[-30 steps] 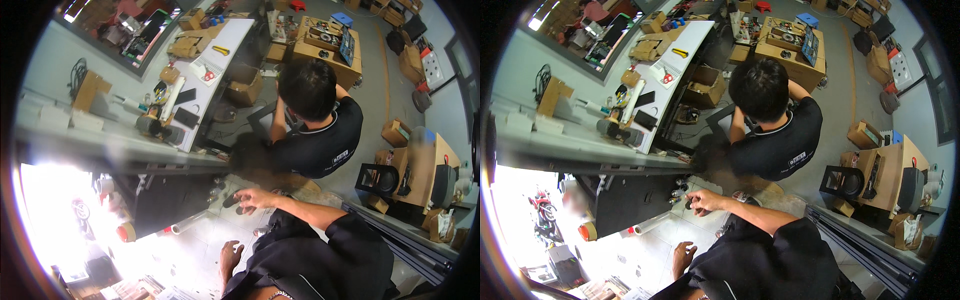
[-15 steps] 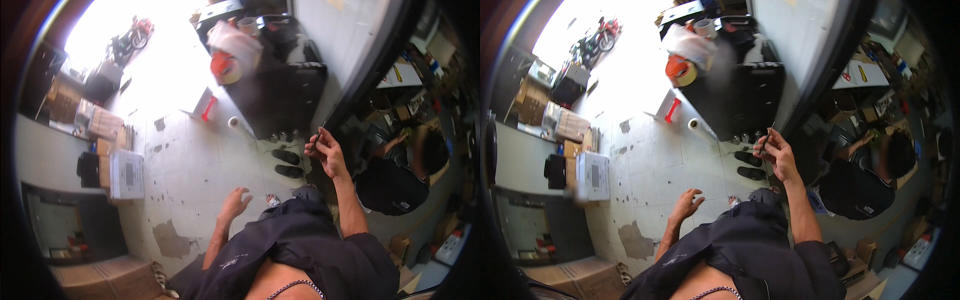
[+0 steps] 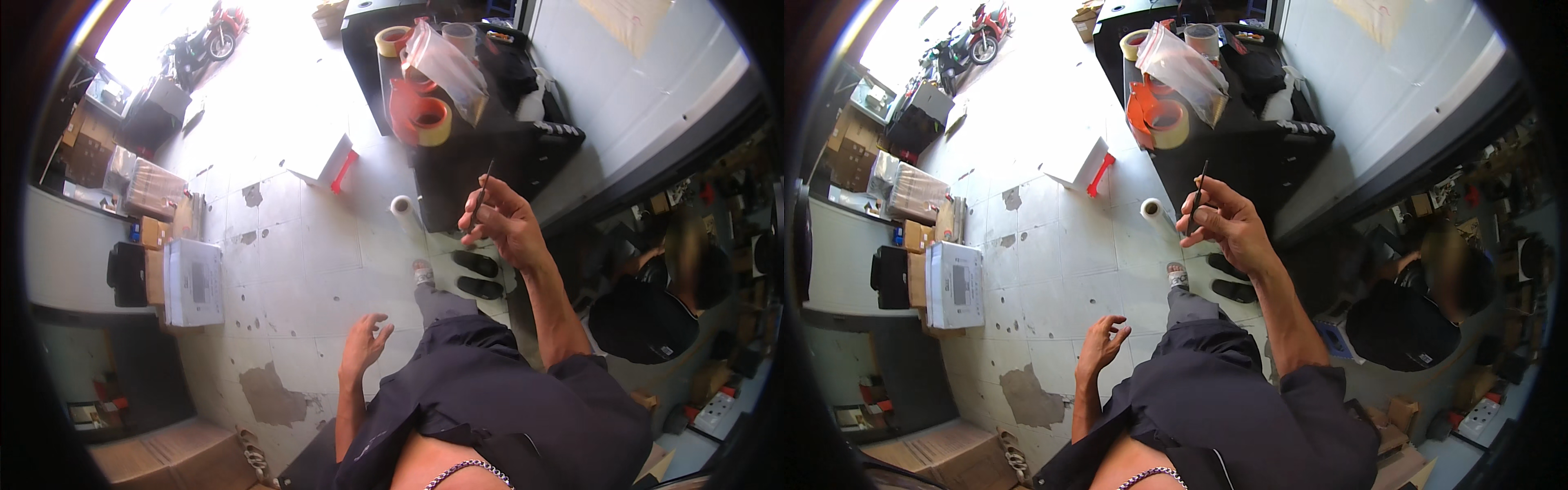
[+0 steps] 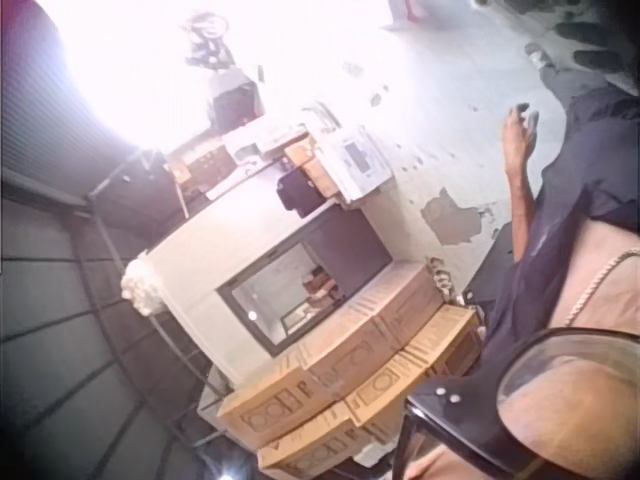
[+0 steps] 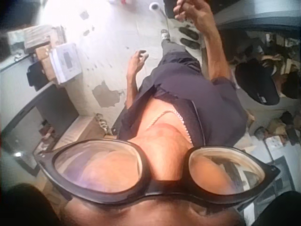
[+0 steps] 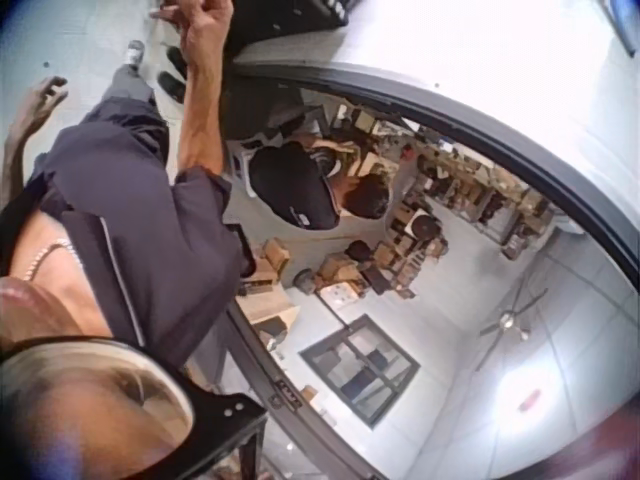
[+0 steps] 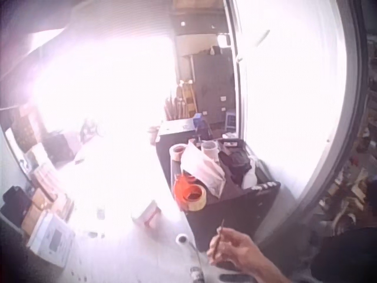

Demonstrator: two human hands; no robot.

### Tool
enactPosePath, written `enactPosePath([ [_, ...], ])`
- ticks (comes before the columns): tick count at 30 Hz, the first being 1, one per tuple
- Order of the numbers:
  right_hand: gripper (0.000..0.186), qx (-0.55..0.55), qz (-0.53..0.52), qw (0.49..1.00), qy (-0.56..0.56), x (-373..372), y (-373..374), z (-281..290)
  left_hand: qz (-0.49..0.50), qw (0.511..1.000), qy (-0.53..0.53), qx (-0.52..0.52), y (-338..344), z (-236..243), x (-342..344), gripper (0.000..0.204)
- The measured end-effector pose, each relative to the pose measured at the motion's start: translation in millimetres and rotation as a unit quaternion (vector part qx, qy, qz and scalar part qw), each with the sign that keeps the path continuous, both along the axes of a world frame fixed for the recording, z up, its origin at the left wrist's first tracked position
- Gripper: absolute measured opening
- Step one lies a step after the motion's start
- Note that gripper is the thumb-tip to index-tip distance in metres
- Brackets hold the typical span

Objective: The person connects wires to a speaker driver and secures it into a speaker enclosure. They strip and twist wires, attach them to terminals, and place the driver into the enclosure.

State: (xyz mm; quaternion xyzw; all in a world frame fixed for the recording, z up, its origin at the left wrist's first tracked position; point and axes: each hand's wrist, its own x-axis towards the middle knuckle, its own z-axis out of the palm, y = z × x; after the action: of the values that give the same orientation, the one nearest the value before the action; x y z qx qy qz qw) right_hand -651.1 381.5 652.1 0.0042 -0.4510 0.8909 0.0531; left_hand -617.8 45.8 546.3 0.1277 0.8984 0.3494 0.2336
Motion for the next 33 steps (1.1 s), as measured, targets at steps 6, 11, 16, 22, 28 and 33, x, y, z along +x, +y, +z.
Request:
enactPosePath([
  [6,0.04,-0.023,-0.045,0.998,0.029,-85.9,3.4,-26.6,0.011,0.992,0.122,0.034,-23.5,12.8,-141.3,0.019],
  [11,0.043,-0.039,-0.112,0.992,0.043,-126.8,8.7,-16.2,-0.11,0.958,0.243,0.103,48.0,110.3,-301.3,0.011],
  [16,0.044,-0.029,-0.215,0.976,0.017,-130.2,12.8,-10.3,-0.299,0.873,0.341,0.179,182.4,182.9,-424.1,0.019],
  [22,0.052,-0.036,-0.342,0.939,0.007,-110.0,-16.1,12.7,-0.5,0.814,0.229,0.19,303.6,198.7,-484.2,0.044],
  [28,0.051,-0.016,-0.446,0.893,0.054,-87.7,-48.5,22.3,-0.564,0.787,0.15,0.199,349.5,184.1,-492.2,0.029],
  [33,0.051,-0.014,-0.489,0.869,0.068,-72.5,-68.8,23.1,-0.547,0.782,0.219,0.204,363.2,195.7,-462.4,0.019],
])
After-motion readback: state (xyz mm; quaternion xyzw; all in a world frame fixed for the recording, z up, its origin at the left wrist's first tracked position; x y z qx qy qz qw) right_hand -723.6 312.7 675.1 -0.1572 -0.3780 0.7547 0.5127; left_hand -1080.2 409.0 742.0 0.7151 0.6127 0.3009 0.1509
